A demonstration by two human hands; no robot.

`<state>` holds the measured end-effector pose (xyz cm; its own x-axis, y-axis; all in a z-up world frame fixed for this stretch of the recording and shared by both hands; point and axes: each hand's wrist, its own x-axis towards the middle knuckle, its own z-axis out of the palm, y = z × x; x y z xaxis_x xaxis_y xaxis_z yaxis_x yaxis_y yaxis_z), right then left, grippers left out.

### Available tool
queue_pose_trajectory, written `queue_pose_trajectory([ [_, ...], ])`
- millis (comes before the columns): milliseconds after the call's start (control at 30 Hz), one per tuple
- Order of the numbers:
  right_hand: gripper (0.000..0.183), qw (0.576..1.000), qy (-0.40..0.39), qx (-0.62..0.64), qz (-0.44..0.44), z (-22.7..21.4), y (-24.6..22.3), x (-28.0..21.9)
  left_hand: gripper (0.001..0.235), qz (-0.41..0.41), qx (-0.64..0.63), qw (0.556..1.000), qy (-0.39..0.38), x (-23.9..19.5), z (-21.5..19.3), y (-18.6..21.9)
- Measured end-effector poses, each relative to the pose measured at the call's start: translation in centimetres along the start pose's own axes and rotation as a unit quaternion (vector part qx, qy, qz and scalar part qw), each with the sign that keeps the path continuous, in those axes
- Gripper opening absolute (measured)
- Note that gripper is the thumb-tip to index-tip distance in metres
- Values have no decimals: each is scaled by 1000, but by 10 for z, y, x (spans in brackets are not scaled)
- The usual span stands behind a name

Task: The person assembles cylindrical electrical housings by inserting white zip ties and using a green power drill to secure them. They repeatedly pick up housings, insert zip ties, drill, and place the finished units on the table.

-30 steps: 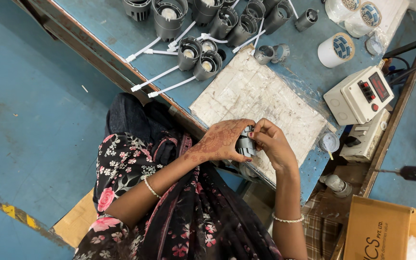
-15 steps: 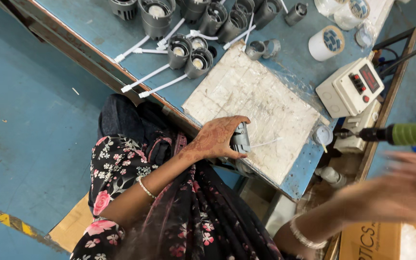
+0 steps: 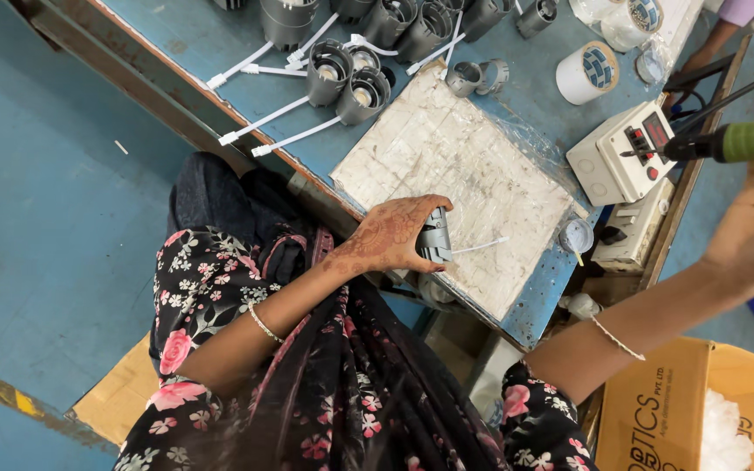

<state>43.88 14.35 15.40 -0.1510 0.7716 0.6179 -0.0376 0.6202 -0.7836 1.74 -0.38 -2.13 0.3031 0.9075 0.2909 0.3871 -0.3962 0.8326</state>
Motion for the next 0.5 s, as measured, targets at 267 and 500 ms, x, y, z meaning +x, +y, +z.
queue_pose_trajectory([
  [267,37,993,39,107,-19,67,-10,-15,85,15,5,1000,16,-1,2,-2],
  [500,39,992,27,123,-16,196,-47,-36,87,5,13,1000,4,1,4,-5],
])
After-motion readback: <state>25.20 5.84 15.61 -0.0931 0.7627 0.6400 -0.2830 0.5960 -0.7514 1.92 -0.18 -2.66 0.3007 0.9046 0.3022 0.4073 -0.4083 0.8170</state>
